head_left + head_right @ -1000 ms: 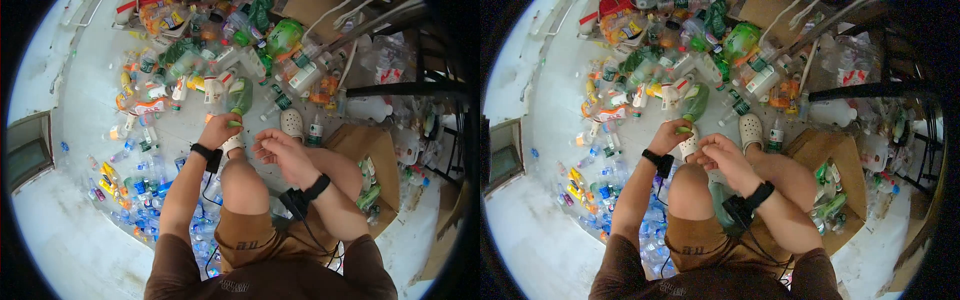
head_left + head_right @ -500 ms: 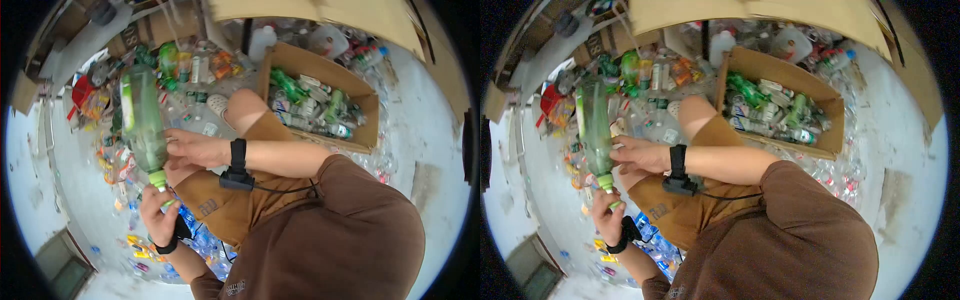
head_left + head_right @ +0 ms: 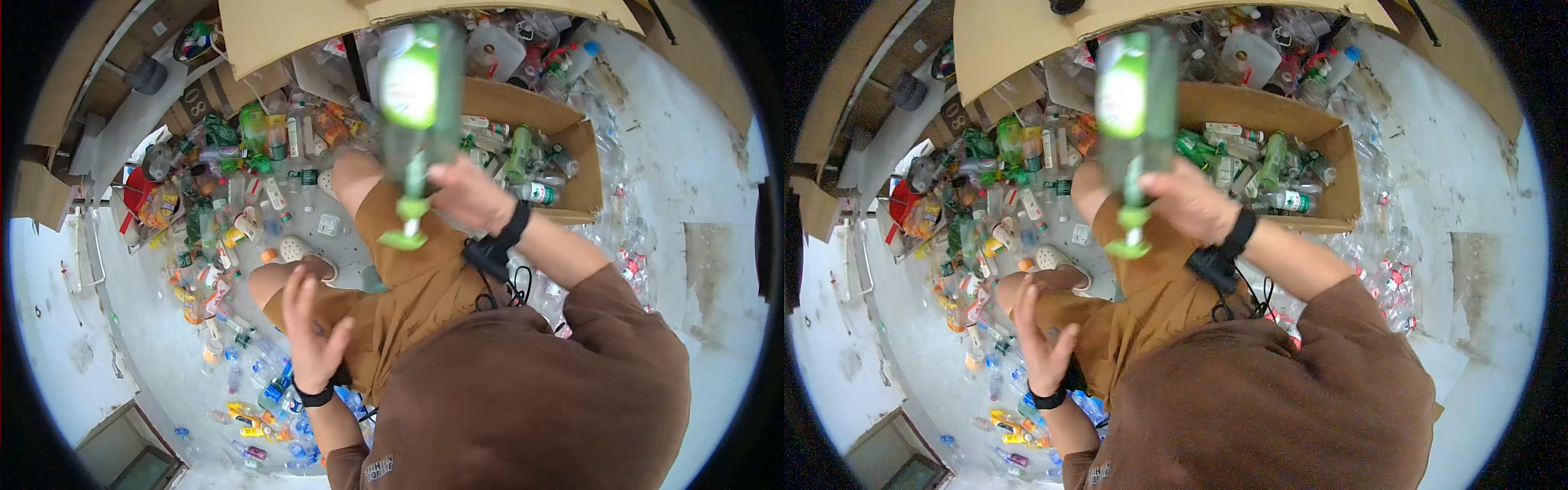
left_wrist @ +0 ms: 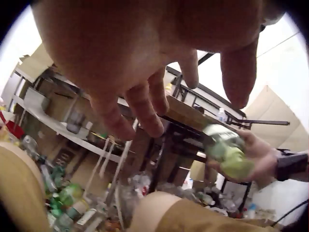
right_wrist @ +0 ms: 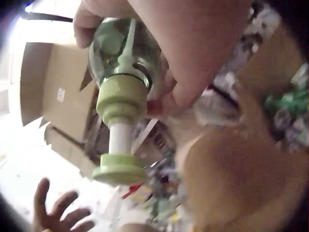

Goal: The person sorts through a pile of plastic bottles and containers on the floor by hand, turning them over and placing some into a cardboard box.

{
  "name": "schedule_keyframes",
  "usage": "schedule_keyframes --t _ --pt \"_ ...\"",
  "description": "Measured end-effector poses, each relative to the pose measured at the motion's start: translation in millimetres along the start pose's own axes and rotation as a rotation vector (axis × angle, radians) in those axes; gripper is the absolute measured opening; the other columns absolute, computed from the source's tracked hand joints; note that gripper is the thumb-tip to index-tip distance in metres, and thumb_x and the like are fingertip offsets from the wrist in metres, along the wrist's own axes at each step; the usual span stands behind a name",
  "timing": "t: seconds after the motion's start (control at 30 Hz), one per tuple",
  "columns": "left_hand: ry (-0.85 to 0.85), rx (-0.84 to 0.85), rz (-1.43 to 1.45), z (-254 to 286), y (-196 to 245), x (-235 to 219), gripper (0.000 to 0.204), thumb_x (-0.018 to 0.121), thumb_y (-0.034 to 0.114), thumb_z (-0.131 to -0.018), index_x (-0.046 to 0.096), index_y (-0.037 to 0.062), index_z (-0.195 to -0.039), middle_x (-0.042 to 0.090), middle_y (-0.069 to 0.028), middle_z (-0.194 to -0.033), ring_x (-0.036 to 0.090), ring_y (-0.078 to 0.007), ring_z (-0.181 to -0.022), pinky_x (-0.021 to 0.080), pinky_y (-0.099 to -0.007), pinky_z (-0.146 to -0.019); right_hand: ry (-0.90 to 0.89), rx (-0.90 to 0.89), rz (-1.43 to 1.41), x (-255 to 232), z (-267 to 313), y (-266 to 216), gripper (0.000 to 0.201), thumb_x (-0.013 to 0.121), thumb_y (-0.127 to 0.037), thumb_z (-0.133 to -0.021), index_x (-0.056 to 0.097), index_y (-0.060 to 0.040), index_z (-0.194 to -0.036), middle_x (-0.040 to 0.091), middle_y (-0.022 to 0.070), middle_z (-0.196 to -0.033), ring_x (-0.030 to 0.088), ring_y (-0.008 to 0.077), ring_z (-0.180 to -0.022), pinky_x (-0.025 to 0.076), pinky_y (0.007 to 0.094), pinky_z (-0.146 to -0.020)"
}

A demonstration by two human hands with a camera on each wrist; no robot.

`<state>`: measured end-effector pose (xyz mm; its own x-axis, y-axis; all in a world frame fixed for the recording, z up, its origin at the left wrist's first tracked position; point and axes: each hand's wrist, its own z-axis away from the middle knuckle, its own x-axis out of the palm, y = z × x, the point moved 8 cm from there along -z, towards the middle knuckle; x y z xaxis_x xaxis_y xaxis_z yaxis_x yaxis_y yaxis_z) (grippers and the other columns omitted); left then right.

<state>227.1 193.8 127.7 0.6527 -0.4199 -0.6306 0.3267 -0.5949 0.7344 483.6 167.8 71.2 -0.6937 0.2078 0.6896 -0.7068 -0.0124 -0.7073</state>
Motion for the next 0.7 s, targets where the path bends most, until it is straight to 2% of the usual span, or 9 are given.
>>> schedule_keyframes --t 0.13,0.17,0.33,0.4,0.5,0.6,0.63,0.67,0.7 --pt "0.111 -0.341 0.13 46.2 -53.4 -20.8 0.059 0.061 0.006 -0.08 0.038 0.0027 -0.134 0.045 -0.0152 -0.131 0.049 -0.0254 -0.114 0.036 -0.0364 -0.099 0.404 -0.033 0.521 -104.7 39.7 -62.3 0.057 0.067 -0.018 -0.078 0.041 -0.0033 -0.126 0.053 0.007 -0.115 0.051 0.0162 -0.104 0.039 0.0334 -0.094" --pt "0.171 -0.487 0.241 61.5 -68.3 -24.0 0.055 0.058 0.005 -0.083 0.038 0.0021 -0.134 0.047 -0.0145 -0.129 0.05 -0.0234 -0.113 0.037 -0.0353 -0.099 0.414 0.008 0.605 -131.7 48.3 -69.2 0.062 0.068 -0.018 -0.076 0.039 -0.0019 -0.128 0.052 0.0076 -0.116 0.05 0.0168 -0.105 0.039 0.0332 -0.094" --pt "0.269 -0.664 0.283 102.0 -93.2 -32.6 0.051 0.05 0.0 -0.083 0.04 0.0025 -0.133 0.052 -0.0145 -0.122 0.054 -0.0216 -0.104 0.041 -0.0342 -0.092 0.54 0.091 1.034 -283.2 74.9 -65.2 0.075 0.071 -0.018 -0.069 0.034 0.0018 -0.131 0.052 0.0131 -0.119 0.051 0.0239 -0.108 0.039 0.0359 -0.093" --pt "0.305 -0.671 0.252 108.7 -92.6 -38.5 0.051 0.049 -0.002 -0.083 0.039 0.0027 -0.133 0.052 -0.0141 -0.121 0.054 -0.0213 -0.104 0.041 -0.034 -0.091 0.565 0.341 1.727 -325.3 75.7 -56.6 0.083 0.073 -0.015 -0.065 0.031 -0.0006 -0.135 0.05 0.0214 -0.122 0.051 0.0347 -0.109 0.04 0.0392 -0.093" --pt "0.299 -0.687 0.226 111.5 -89.4 -44.3 0.051 0.049 -0.002 -0.083 0.04 0.0029 -0.133 0.052 -0.0137 -0.121 0.054 -0.0206 -0.103 0.041 -0.0332 -0.091 0.419 0.47 1.959 -343.2 73.6 -29.2 0.086 0.073 -0.015 -0.062 0.03 -0.0044 -0.135 0.045 0.0267 -0.126 0.049 0.0426 -0.107 0.041 0.0435 -0.094" --pt "0.255 -0.704 0.193 115.1 -89.4 -50.5 0.046 0.05 0.005 -0.09 0.037 0.0031 -0.134 0.053 -0.0128 -0.12 0.052 -0.0192 -0.105 0.04 -0.032 -0.093 0.274 0.537 2.147 -358.4 69.8 3.1 0.09 0.076 -0.019 -0.061 0.029 -0.0094 -0.137 0.04 0.026 -0.13 0.048 0.0435 -0.109 0.04 0.0445 -0.095" --pt "0.268 -0.708 0.185 118.3 -91.8 -52.9 0.046 0.05 0.004 -0.09 0.038 0.0029 -0.134 0.053 -0.0127 -0.12 0.053 -0.019 -0.104 0.04 -0.0317 -0.093 0.238 0.696 2.12 -372.5 70.2 15.2 0.094 0.077 -0.027 -0.062 0.026 -0.0121 -0.14 0.038 0.0229 -0.134 0.043 0.0426 -0.116 0.038 0.0466 -0.097" --pt "0.279 -0.712 0.178 120.7 -92.9 -55.2 0.045 0.05 0.004 -0.09 0.039 0.0027 -0.133 0.054 -0.0125 -0.119 0.053 -0.0188 -0.104 0.04 -0.0315 -0.092 0.231 0.696 2.118 -365.7 70.4 16.9 0.094 0.077 -0.027 -0.062 0.026 -0.0121 -0.14 0.038 0.0229 -0.134 0.043 0.0426 -0.116 0.038 0.0466 -0.097" --pt "0.28 -0.714 0.175 121.4 -93.1 -56.3 0.045 0.05 0.004 -0.09 0.039 0.0027 -0.133 0.054 -0.0125 -0.119 0.053 -0.0188 -0.104 0.04 -0.0315 -0.092 0.091 0.813 2.223 -349.7 73.8 22.7 0.093 0.077 -0.029 -0.064 0.026 -0.0125 -0.14 0.036 0.0208 -0.137 0.042 0.0413 -0.119 0.037 0.0479 -0.097"
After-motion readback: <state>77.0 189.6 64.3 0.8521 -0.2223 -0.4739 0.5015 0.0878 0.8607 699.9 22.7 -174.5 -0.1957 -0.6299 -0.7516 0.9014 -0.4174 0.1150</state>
